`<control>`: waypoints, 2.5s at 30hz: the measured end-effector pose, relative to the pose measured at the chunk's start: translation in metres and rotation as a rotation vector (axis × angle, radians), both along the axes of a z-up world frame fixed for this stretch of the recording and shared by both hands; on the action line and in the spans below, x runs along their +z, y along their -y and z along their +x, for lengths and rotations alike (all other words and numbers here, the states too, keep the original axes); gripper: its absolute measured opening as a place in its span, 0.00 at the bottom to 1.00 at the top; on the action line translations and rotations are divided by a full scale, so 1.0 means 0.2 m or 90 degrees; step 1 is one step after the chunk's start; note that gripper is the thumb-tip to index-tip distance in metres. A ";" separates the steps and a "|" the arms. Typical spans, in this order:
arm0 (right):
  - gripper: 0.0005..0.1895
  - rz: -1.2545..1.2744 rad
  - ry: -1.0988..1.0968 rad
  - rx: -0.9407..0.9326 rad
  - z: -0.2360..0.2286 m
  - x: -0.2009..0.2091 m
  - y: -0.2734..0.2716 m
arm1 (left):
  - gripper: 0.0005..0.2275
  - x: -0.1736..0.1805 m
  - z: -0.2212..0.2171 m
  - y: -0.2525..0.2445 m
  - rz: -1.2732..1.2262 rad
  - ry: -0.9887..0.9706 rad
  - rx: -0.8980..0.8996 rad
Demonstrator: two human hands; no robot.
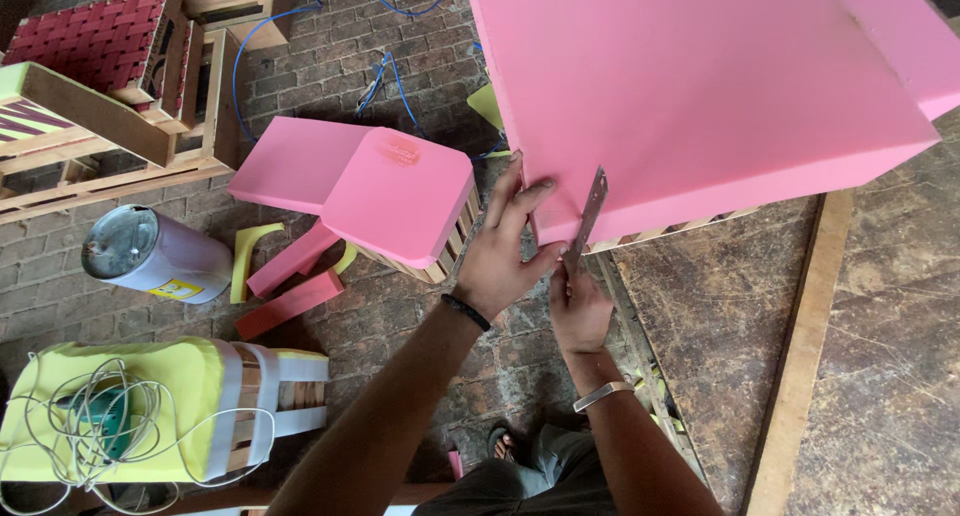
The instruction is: The person cuts a large pink foam sheet into smaller rectangular pieces using a long metal blade and a wooden straightedge as a guide. They repeatedly measure, align, and slice the foam, then stack the cut pieces on a wooden frame.
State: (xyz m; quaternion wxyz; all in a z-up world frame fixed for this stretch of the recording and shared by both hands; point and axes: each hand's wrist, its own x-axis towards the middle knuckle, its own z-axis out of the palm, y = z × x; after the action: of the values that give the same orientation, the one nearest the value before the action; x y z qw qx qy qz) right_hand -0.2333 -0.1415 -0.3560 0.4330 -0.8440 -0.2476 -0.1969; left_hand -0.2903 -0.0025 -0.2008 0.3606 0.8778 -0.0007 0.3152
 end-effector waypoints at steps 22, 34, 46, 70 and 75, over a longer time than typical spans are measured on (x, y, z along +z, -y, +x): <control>0.10 -0.025 -0.076 0.037 -0.47 -0.52 0.47 | 0.25 -0.02 0.03 -0.04 -0.051 0.111 -0.078; 0.07 0.576 -0.168 0.145 0.13 0.44 0.26 | 0.25 0.26 0.58 -0.35 0.024 -0.021 0.156; 0.07 0.547 -0.103 0.040 0.92 0.67 0.55 | 0.36 0.28 0.84 0.07 0.399 -0.179 0.218; 0.07 0.243 -0.093 -0.467 0.74 1.08 0.31 | 0.23 0.29 1.10 -0.17 0.200 -0.094 -0.290; 0.08 0.460 -0.001 -0.508 0.32 0.89 0.21 | 0.43 0.40 1.02 0.01 0.498 -0.184 -0.647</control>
State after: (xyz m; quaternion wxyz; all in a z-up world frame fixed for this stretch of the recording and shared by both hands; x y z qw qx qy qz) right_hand -0.1701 -0.1837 -0.1776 0.5874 -0.6701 0.1762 -0.4183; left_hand -0.0862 -0.0037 -0.1214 0.1154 0.8679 -0.4816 -0.0388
